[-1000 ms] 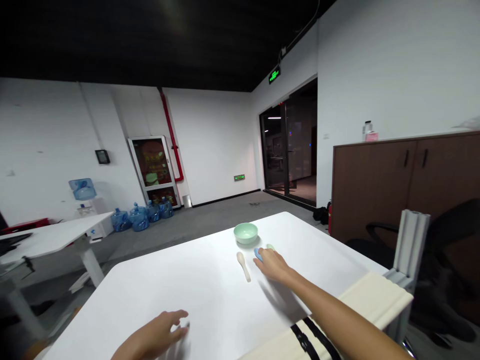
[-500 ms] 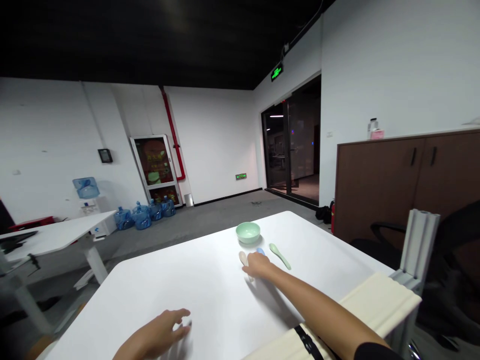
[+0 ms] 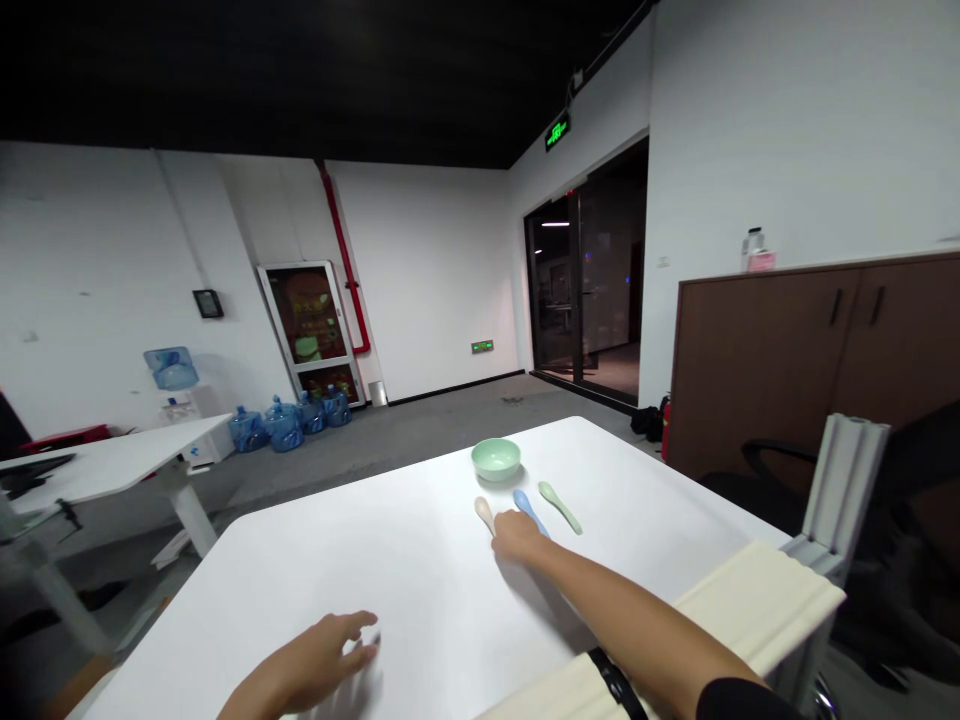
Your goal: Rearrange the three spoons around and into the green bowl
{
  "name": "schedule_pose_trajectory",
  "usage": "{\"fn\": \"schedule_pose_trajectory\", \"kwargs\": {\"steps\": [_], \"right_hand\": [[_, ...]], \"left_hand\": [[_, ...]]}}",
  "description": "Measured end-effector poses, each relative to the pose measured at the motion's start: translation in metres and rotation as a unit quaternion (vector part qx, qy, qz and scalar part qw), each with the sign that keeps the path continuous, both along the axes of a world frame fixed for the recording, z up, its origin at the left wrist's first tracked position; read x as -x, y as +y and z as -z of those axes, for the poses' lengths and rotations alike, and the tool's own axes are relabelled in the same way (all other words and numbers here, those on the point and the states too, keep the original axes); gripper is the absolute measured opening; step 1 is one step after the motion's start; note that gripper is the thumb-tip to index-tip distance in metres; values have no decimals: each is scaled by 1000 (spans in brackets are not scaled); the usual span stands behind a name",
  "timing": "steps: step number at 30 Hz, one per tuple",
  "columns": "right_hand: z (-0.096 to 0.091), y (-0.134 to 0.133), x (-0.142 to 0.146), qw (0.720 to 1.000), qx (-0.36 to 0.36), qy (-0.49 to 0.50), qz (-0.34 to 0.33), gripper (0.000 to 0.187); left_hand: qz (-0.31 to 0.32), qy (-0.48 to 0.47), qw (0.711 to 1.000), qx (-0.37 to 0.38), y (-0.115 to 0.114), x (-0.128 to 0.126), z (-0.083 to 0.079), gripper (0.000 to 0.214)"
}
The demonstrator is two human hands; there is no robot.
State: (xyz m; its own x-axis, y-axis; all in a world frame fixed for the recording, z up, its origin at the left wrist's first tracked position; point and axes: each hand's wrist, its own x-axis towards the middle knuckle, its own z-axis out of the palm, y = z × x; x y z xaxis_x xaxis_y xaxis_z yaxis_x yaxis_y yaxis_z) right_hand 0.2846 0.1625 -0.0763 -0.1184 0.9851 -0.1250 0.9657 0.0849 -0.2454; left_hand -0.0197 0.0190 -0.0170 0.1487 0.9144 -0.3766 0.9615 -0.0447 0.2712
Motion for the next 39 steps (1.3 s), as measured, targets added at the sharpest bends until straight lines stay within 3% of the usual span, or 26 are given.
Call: {"fn": "schedule_pose_trajectory", "kwargs": {"steps": [20,39], "right_hand": [[-11,-1,0,999,-33,5,-34,35],[-25,0,-9,998,-59,24,1,35]], "left_hand": [[0,-9,1000,-4,4,8,7,59],[4,5,1000,-6,1,1,-2,56]]}}
